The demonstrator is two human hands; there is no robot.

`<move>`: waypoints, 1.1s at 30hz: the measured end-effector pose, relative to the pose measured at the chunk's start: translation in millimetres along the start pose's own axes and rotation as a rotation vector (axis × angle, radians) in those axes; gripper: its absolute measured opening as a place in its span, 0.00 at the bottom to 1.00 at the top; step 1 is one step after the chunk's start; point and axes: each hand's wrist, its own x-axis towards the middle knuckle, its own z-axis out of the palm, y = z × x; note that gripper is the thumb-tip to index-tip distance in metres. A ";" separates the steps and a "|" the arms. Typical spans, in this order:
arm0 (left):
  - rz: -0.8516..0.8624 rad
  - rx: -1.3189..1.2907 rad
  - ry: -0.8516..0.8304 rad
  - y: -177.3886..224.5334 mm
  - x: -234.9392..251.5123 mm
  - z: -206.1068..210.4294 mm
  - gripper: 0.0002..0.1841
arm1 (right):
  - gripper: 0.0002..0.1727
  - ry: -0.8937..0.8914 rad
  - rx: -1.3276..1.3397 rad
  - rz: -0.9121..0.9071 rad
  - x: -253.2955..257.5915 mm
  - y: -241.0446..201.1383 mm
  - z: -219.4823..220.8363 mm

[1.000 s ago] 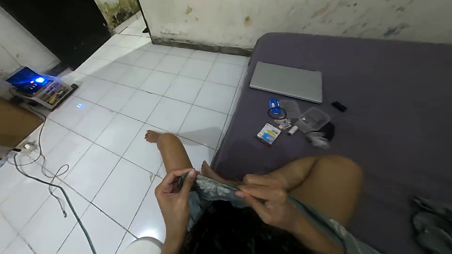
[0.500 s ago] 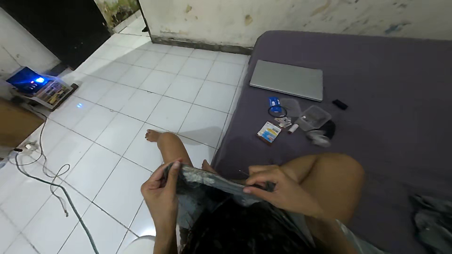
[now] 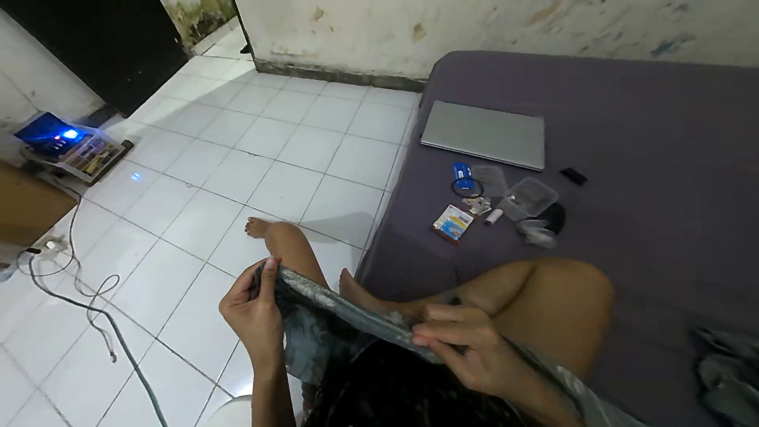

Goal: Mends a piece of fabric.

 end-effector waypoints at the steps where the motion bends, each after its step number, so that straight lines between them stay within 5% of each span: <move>1: 0.007 0.007 -0.006 -1.0 -0.1 1.7 0.10 | 0.13 0.003 0.007 0.019 -1.3 1.0 -0.3; 9: -0.056 -0.034 -0.264 24.0 -11.7 -3.2 0.08 | 0.18 -0.121 -0.037 0.290 -4.4 21.2 -24.0; 14: -0.041 -0.153 -0.423 33.4 -27.8 0.9 0.04 | 0.19 -0.147 -0.167 0.284 16.2 20.2 -29.8; 20: 0.003 -0.187 -0.526 33.9 -30.8 1.5 0.05 | 0.21 -0.042 0.060 0.247 51.0 -2.4 -8.6; 23: 0.022 -0.179 -0.561 34.6 -31.1 -1.5 0.05 | 0.11 -0.047 0.141 0.292 59.4 -12.6 6.7; 33: 0.026 -0.202 -0.631 38.4 -29.7 -8.7 0.08 | 0.06 -0.088 0.490 0.337 65.7 -34.1 11.0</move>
